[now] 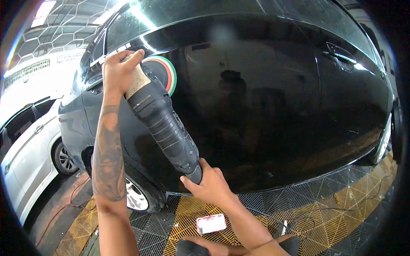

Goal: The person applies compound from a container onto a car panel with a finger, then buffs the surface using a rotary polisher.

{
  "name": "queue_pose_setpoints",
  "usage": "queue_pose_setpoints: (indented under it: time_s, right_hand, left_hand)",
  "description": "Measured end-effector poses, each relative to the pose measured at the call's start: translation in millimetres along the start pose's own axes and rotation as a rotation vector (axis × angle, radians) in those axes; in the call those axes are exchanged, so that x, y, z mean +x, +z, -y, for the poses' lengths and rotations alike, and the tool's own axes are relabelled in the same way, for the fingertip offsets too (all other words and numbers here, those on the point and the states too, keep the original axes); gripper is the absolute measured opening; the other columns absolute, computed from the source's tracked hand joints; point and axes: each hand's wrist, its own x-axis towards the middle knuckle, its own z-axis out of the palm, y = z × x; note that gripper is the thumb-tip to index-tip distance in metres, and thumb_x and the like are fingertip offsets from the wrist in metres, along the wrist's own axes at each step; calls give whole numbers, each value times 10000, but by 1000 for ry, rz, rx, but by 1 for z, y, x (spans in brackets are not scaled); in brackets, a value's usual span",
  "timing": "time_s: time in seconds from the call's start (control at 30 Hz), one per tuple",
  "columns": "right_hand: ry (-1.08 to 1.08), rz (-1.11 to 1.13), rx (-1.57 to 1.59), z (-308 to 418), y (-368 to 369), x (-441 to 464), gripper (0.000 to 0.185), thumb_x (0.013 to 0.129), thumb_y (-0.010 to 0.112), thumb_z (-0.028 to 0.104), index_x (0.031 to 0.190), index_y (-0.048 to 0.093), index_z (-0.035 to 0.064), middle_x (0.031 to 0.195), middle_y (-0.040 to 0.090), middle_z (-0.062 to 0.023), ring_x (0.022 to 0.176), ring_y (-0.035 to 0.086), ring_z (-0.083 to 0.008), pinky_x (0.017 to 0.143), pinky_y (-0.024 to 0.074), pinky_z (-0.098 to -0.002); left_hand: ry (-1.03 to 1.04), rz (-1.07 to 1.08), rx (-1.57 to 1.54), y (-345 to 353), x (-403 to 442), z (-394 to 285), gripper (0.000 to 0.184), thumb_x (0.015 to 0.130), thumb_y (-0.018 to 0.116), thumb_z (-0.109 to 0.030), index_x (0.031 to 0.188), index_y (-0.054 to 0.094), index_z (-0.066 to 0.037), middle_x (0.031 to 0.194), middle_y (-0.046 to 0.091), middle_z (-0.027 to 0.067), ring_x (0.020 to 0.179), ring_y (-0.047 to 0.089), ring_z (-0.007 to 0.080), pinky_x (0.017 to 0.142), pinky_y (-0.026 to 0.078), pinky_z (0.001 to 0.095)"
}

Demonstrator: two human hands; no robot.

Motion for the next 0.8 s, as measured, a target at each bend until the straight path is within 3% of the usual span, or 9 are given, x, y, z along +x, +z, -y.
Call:
queue_pose_setpoints:
  time_s: [0.43, 0.8]
  right_hand:
    - [61, -123, 41, -14, -47, -35, 672, 837, 731, 379, 1303, 539, -64, 989, 707, -316, 948, 691, -495, 889, 551, -495]
    - [36, -282, 81, -33, -86, -65, 505, 831, 752, 309, 1153, 614, -54, 926, 728, -272, 880, 732, -422, 827, 573, -450]
  left_hand:
    - [72, 53, -66, 47, 3, -74, 453, 824, 750, -445, 943, 789, -10, 786, 741, 111, 743, 681, 152, 739, 513, 308]
    - [116, 80, -135, 92, -2, -144, 464, 803, 767, -456, 908, 790, -4, 745, 744, 134, 690, 719, 202, 700, 545, 332]
